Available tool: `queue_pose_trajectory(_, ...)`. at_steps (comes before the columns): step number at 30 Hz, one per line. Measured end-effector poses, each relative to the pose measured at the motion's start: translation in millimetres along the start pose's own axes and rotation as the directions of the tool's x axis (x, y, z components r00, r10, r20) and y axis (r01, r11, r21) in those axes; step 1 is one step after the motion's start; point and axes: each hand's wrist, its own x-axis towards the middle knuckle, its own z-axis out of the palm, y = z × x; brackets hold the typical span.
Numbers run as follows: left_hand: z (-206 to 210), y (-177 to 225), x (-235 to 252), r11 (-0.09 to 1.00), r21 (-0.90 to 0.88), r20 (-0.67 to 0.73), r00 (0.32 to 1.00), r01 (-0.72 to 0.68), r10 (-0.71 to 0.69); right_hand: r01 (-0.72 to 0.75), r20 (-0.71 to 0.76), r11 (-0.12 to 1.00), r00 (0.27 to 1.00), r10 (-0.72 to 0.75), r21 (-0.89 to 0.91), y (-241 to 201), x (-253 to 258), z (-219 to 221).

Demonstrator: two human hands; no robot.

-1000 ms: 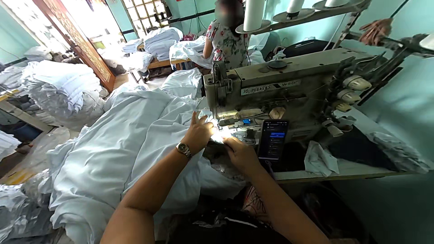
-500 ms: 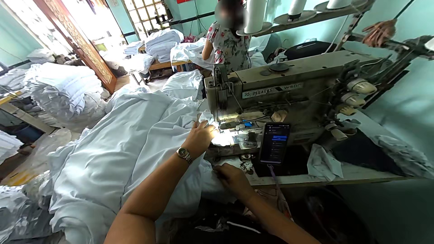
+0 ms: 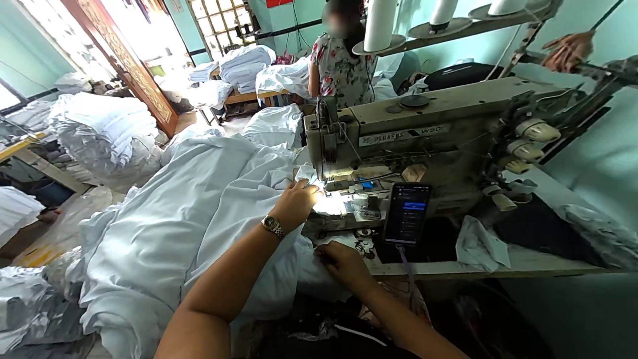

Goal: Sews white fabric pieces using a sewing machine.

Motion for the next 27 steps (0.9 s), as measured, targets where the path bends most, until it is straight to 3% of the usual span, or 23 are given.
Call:
queue_pose_trajectory(8, -2, -1, 3, 1.0, -0.019, 0.011, 1.0, -0.001, 0.001, 0.0, 0.012, 1.0, 1.0, 0.001, -0.018, 1, 2, 3)
queue_pose_trajectory(14, 4, -10, 16, 0.967, -0.253, -0.113, 0.993, -0.009, -0.02, 0.002, 0.015, 0.999, 1.0, -0.001, -0.053, -1, 2, 5)
queue_pose_trajectory(16, 7, -25, 28, 0.968, -0.237, -0.163, 0.986, -0.083, 0.044, 0.033, -0.017, 0.998, 0.999, -0.034, -0.053, 4, 4, 9)
queue_pose_trajectory(18, 5, -36, 43, 0.986, -0.147, -0.118, 0.991, -0.079, 0.062, 0.044, -0.021, 0.998, 0.999, -0.045, -0.05, 5, 2, 10)
queue_pose_trajectory(21, 3, -71, 51, 0.98, -0.173, -0.15, 0.981, 0.101, -0.127, 0.047, -0.012, 0.999, 0.999, -0.047, -0.023, 4, 1, 8)
queue_pose_trajectory(23, 4, -101, 37, 0.941, -0.282, -0.32, 0.906, 0.186, -0.276, 0.041, -0.025, 0.999, 0.999, -0.041, 0.006, 4, 1, 3)
queue_pose_trajectory(25, -8, -99, 4, 0.876, -0.399, -0.393, 0.813, 0.271, -0.43, 0.023, -0.042, 0.999, 0.999, -0.021, 0.037, 4, 1, 0)
queue_pose_trajectory(27, -20, -65, -44, 0.687, -0.646, -0.219, 0.781, 0.333, -0.585, -0.007, -0.069, 0.997, 0.998, 0.012, 0.074, 3, -2, 1)
